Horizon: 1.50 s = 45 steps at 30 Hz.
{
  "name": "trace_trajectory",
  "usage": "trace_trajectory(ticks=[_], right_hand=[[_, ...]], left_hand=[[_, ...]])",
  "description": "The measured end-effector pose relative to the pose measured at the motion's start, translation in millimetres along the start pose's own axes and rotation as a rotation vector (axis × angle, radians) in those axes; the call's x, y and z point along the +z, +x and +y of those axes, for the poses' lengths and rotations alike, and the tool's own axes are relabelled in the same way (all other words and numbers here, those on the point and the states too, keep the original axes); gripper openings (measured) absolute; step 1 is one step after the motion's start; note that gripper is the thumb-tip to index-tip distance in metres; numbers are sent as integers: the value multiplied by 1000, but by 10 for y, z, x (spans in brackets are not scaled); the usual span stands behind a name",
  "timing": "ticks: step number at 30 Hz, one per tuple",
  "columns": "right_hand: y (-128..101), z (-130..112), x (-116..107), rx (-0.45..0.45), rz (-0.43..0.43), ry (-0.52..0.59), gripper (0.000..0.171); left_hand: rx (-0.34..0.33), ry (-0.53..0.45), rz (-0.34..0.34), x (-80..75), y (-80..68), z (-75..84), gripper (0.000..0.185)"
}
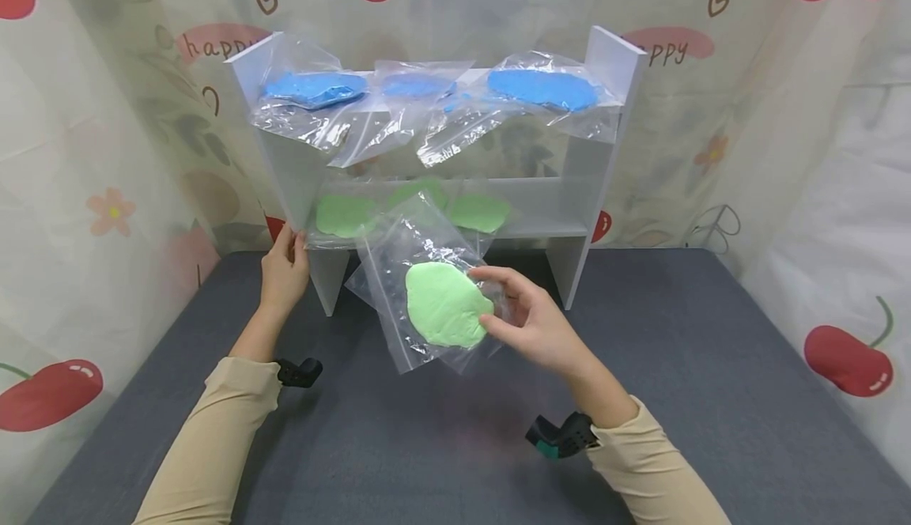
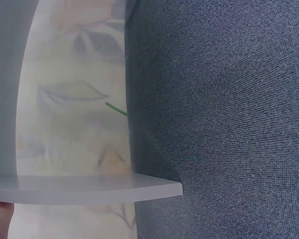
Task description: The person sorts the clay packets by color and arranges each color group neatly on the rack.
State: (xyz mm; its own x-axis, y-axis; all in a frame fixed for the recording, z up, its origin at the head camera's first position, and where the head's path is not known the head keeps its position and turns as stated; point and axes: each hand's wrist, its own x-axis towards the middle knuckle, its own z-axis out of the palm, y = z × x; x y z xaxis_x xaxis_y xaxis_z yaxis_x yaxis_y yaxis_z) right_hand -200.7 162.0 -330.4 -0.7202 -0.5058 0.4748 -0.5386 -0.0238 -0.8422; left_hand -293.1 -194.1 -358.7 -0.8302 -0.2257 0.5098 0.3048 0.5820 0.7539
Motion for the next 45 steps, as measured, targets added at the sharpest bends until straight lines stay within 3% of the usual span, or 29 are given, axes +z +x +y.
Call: trace_trajectory(ticks=[11,17,33,45], right_hand=[[16,-37,-127,7,56,62,52],[14,-28,-180,-38,99,80,52],[-19,-28,-332,-4,297,60,51],[-21,43,-447,-22,394,127,51]], left_hand=[[13,-3,27,2,1,3,38],[22,-2,30,1,5,-2,37],[18,1,25,6,4,-8,37],[25,6,30,13,-3,-10,37]])
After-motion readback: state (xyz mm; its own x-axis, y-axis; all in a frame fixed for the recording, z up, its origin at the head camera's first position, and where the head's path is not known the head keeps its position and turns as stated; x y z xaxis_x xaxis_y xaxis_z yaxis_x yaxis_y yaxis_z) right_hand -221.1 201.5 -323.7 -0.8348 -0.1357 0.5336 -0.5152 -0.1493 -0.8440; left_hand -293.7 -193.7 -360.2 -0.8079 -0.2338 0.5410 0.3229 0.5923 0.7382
